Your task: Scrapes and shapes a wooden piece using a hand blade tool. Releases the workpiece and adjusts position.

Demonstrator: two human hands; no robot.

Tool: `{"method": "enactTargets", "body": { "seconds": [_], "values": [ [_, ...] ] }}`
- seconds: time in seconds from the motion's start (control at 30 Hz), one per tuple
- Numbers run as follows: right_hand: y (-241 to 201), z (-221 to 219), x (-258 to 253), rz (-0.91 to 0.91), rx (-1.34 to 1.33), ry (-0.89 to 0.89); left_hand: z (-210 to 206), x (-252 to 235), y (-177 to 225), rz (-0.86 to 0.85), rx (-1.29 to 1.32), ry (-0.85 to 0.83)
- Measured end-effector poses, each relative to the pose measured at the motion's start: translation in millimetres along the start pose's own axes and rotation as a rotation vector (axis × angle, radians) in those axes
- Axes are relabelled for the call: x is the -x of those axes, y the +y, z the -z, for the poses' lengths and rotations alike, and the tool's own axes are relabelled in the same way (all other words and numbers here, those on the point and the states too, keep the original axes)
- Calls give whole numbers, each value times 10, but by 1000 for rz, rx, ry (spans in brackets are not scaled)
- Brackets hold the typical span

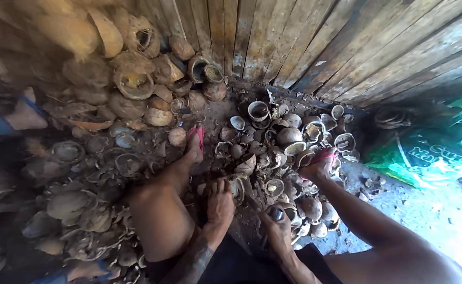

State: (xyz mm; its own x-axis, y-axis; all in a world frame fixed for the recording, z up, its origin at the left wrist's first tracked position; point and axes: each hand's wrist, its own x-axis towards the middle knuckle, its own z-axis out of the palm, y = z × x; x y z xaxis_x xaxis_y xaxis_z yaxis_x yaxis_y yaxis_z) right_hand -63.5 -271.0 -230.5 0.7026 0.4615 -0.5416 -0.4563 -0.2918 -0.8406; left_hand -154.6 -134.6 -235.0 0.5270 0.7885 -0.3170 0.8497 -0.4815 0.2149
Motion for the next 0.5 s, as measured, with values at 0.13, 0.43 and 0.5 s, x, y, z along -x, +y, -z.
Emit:
{"method": "enactTargets", "body": {
  "seconds": [0.13,0.43,0.5],
  "values": [
    [9,-57,-3,14,-10,26,66,3,90,-1,-72,-118],
    [-6,-18,-33,-29,18,-17,272,-110,117,32,-25,-323],
    [-81,-33,16,-130,21,-25,257,-112,77,24,0,-307]
  ]
}}
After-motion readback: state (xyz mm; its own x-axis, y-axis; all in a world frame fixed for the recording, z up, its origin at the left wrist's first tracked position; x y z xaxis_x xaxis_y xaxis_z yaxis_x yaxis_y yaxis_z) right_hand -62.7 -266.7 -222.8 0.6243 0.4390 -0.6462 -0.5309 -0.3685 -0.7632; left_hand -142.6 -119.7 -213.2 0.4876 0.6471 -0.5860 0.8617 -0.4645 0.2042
